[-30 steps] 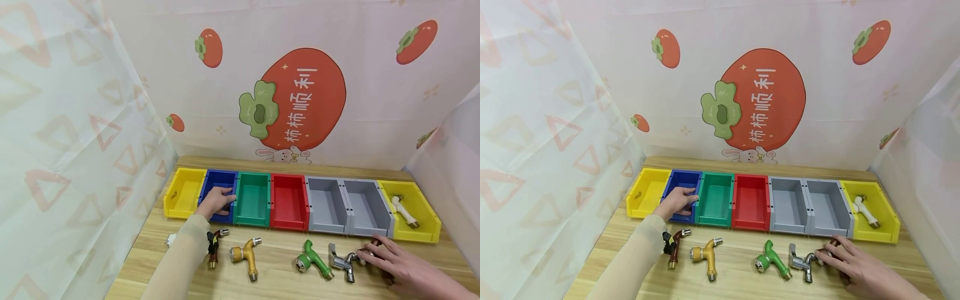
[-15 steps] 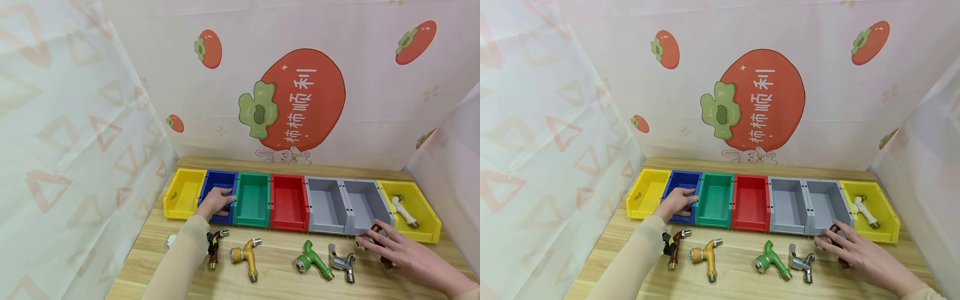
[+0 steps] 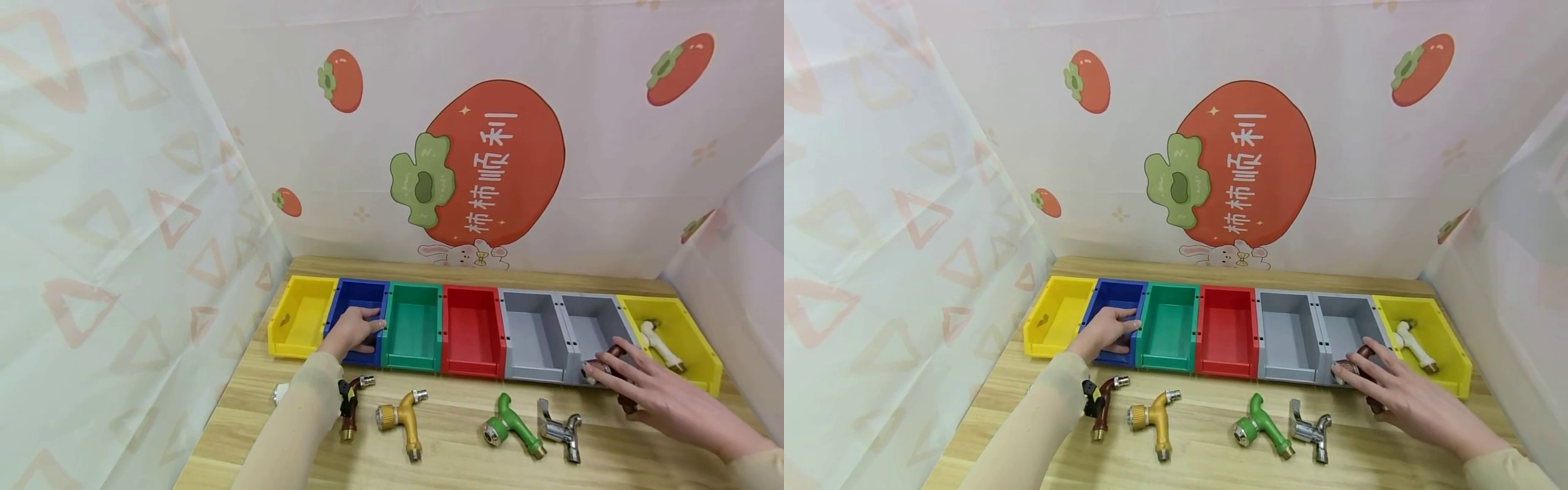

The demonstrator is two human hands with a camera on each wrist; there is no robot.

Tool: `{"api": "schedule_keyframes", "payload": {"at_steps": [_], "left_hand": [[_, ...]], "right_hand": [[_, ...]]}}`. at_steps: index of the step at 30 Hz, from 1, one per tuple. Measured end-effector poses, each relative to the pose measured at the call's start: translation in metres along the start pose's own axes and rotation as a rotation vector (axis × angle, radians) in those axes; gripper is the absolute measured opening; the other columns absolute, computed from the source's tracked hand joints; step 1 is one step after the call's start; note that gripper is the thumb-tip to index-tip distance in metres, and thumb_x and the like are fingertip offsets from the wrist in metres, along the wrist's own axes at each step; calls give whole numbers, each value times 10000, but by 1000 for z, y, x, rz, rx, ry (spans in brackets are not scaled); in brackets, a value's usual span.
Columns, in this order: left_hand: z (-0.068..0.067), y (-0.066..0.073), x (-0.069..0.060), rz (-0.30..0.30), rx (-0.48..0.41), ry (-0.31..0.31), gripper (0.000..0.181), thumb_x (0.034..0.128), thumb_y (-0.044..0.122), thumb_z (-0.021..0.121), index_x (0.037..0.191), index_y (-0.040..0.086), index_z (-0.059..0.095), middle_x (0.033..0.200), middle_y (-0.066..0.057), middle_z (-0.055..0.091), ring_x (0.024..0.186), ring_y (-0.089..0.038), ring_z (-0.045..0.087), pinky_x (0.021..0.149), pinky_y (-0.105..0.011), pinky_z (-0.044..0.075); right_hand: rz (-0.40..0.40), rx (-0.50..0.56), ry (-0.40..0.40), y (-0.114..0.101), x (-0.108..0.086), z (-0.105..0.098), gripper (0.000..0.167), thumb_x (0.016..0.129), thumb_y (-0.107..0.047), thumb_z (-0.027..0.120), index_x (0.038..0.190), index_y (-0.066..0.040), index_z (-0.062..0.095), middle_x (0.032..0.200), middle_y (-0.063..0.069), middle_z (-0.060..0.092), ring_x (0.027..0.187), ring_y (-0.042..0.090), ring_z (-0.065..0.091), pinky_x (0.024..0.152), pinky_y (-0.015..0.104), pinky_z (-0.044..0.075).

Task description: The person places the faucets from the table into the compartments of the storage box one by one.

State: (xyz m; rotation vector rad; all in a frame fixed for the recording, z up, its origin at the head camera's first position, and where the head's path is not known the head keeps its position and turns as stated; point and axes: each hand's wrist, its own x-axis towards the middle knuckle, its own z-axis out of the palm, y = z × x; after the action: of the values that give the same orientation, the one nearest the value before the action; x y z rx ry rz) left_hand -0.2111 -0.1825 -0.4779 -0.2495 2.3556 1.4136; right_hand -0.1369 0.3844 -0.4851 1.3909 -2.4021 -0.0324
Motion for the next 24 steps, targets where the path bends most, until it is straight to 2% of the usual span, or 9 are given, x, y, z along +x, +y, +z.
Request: {"api": "schedule_keyframes", "payload": {"at_steps": [4,7,9,12,16,17,20,23,24], "left_hand": [[-1,0,-1,8,1,0,542,1037,259,625,1543,130,478,1545,-175,478,1199,-318,661,761,-366,632],[0,0,0,1,0,2,541,1034,259,631,1540,136,483,1549,-170,475,1193,-318,664,760,-369,632],[0,0,1,-7,-2,3,542,1030,257,637,1537,138,488,1546,-168,479,1180,-318,672,758,-375,633],[1,-1,3,-14,-2,3,543,1026,257,644,1534,140,493,1535,-167,492,1164,-317,680,751,-380,634],[1,-2,5,-13,-8,3,540,1026,251,644,1533,137,495,1529,-171,497,1183,-321,668,742,-377,634],[1,-2,5,-15,-10,4,540,1026,251,646,1533,141,496,1530,-169,497,1187,-322,666,741,-376,635],[0,-2,4,-13,-13,4,538,1027,245,644,1532,134,495,1535,-173,490,1198,-325,660,739,-374,635],[1,-1,3,-8,-9,5,541,1026,246,645,1531,125,495,1531,-178,493,1194,-324,662,742,-376,634],[1,-1,3,-7,-9,5,541,1025,246,645,1531,124,496,1529,-178,495,1194,-325,662,744,-376,634]], "right_hand": [[24,-5,-8,7,-1,0,850,846,-661,692,1495,-134,540,1538,112,503,1544,370,221,1213,233,264],[57,-18,-2,11,-2,1,779,955,-698,406,1496,-154,541,1529,103,509,1544,369,221,1104,352,464],[78,-1,4,13,-3,2,790,975,-672,243,1499,-159,537,1530,107,507,1548,373,208,1094,391,476],[96,-12,7,15,-3,3,804,975,-645,161,1499,-166,536,1517,108,518,1556,362,189,749,525,602],[97,-23,5,18,-4,5,808,973,-640,140,1500,-172,536,1521,90,514,1563,337,178,748,493,607],[98,-21,6,19,-4,5,811,971,-643,142,1500,-172,536,1533,83,504,1565,334,175,856,446,600],[96,-9,16,22,-3,7,829,963,-662,155,1497,-158,539,1555,89,481,1562,351,177,1173,292,369],[101,31,29,25,-2,9,841,958,-682,189,1494,-137,539,1582,90,445,1564,365,158,1228,189,16],[100,32,32,26,-1,10,844,957,-684,191,1493,-133,539,1589,87,435,1563,369,157,1231,196,10]]}}
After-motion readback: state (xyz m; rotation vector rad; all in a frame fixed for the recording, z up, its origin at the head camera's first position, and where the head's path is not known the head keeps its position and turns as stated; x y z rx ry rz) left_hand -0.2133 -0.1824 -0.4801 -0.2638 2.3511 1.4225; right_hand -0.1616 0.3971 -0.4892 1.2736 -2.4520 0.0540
